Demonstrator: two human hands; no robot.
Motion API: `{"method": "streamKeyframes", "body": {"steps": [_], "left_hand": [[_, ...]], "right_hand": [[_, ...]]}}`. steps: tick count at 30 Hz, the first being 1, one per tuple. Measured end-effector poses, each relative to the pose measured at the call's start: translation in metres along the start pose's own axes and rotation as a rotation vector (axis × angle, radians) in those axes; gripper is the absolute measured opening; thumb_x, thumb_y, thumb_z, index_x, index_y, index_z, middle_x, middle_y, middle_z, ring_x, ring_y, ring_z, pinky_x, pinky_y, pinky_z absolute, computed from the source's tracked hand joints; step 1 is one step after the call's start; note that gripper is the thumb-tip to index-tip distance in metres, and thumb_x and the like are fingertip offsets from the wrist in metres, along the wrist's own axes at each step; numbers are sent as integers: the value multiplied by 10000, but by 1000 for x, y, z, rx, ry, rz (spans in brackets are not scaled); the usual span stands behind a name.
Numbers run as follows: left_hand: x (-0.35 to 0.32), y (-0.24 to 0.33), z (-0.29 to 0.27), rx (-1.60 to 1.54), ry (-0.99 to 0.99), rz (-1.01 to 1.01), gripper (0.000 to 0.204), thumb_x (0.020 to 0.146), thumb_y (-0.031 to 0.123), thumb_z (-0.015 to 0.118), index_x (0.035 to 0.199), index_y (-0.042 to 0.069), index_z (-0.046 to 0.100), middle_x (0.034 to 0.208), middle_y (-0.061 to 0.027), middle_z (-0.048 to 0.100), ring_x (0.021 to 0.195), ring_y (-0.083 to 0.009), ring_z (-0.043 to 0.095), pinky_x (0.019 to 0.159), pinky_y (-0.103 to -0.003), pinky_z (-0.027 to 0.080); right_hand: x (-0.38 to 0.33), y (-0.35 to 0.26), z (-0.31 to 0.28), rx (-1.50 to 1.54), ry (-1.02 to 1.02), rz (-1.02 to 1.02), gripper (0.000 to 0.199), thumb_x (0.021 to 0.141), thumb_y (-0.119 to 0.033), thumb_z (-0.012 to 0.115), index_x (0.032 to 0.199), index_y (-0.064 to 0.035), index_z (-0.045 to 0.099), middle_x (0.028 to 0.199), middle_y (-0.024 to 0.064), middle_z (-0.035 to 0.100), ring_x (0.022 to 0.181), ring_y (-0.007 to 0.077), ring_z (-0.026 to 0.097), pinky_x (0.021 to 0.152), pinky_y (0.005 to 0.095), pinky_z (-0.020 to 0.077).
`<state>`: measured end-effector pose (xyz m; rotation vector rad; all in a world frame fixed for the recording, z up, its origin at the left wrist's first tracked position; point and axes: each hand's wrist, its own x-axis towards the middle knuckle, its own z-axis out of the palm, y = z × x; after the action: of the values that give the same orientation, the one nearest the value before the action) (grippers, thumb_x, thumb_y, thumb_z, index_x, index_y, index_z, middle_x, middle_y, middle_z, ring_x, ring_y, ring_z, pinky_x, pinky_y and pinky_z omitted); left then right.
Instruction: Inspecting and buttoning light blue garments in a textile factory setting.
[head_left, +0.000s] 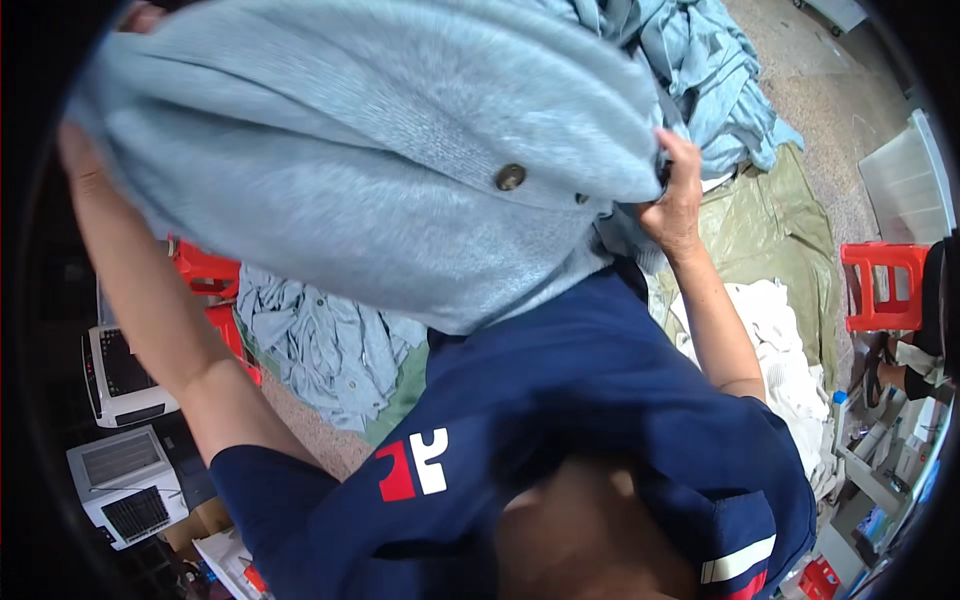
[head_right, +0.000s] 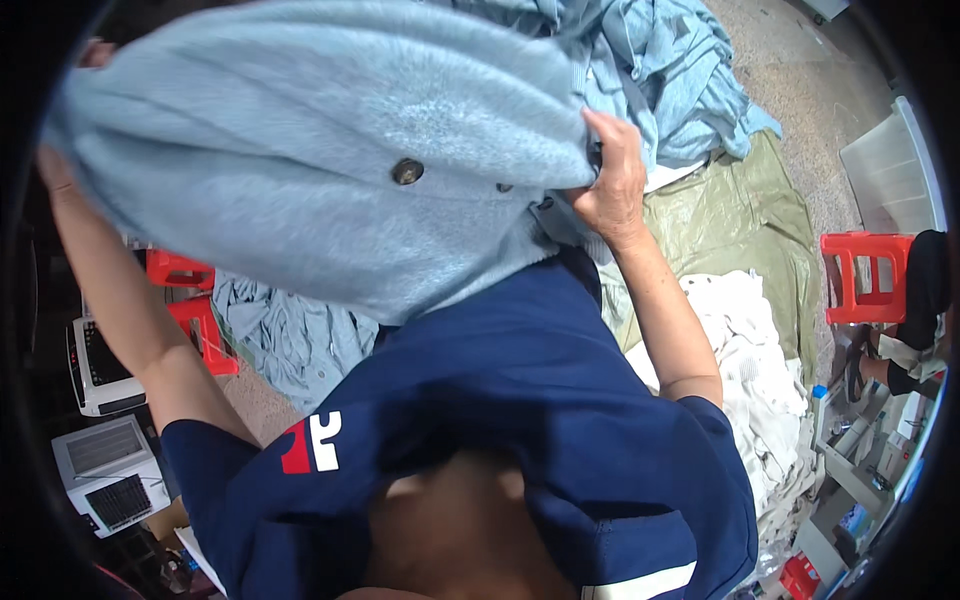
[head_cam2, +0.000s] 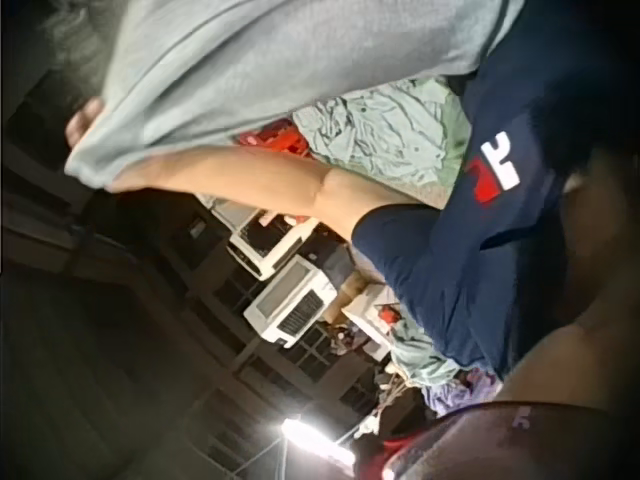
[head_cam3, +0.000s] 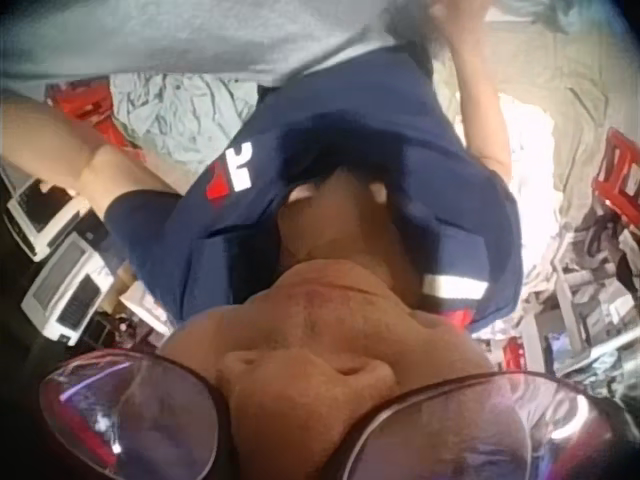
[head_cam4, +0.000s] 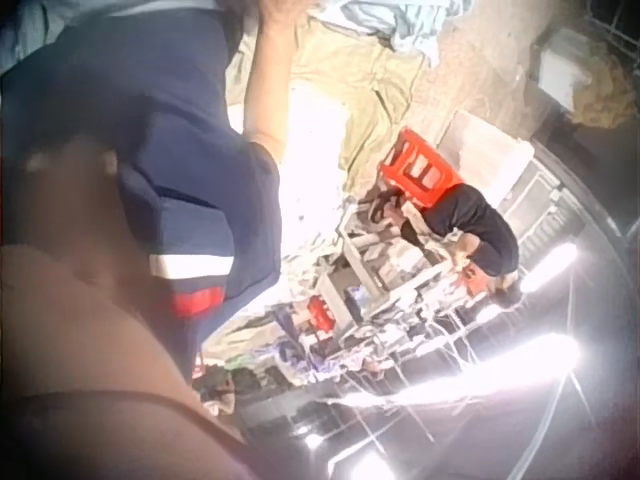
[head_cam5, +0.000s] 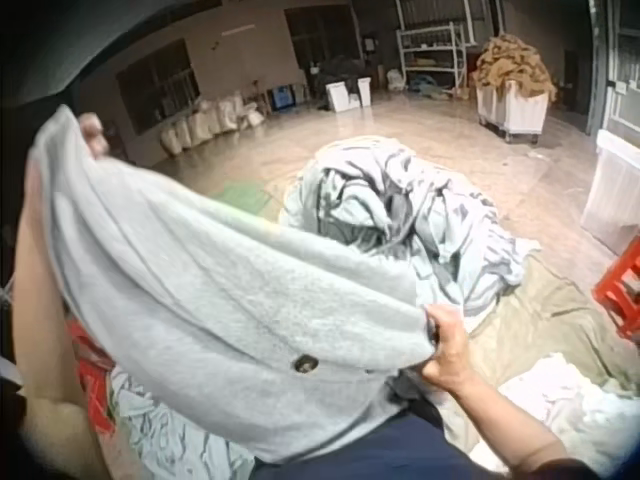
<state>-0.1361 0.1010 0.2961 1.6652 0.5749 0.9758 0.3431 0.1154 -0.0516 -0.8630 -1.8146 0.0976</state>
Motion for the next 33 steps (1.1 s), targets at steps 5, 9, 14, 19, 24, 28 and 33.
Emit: {"method": "streamKeyframes", "body": {"steps": [5,9,14,19,24,28,33], "left_hand": [[-116,-210,-81,934,708,-943,251,857,130,573,1080,72,674,969,-29,666,878,-180,618,807,-299,492],[-112,-346,47,894,580,-548,251,834,37,562,1070,43,650,1002,-116,697,947,-228,660,853,-327,503],[-65,-351,224,523,228,-706,228,883,191,620,1002,-2,639,920,-159,672,879,-251,647,816,-350,485],[-95,-353,251,696,213,-580,175,887,162,596,939,3,644,875,-167,665,794,-340,620,735,-395,466],[-95,-340,253,682,218,-678,172,890,152,595,941,-6,642,871,-168,661,777,-338,619,690,-383,475],[-100,-339,251,573,321,-739,158,883,141,605,940,-3,640,851,-155,657,820,-308,628,687,-347,482],[-125,-344,202,1312,742,-622,470,788,241,724,1156,12,544,1187,-206,551,1088,-401,530,886,-442,443]], "right_hand": [[-99,73,30,253,-539,635,424,714,-116,704,1115,-10,615,939,111,678,914,203,648,804,301,481],[-92,90,23,633,-578,971,310,789,-158,732,1053,-20,645,910,-9,625,836,78,530,768,222,404],[-79,90,20,630,-635,1055,243,832,-177,706,1021,-36,643,868,-43,587,813,61,495,749,211,378],[-79,82,30,719,-575,1060,180,859,-153,679,991,-39,639,846,-59,565,782,35,474,709,188,368],[-80,94,30,619,-567,1005,169,861,-136,670,990,-33,633,828,-58,558,775,39,477,707,198,380],[-80,104,19,517,-535,1014,141,872,-120,650,977,-31,620,827,-51,561,776,42,481,712,202,386],[-49,68,31,-78,-439,432,314,754,-63,668,1062,-48,611,1044,130,596,970,261,584,845,349,473]]}}
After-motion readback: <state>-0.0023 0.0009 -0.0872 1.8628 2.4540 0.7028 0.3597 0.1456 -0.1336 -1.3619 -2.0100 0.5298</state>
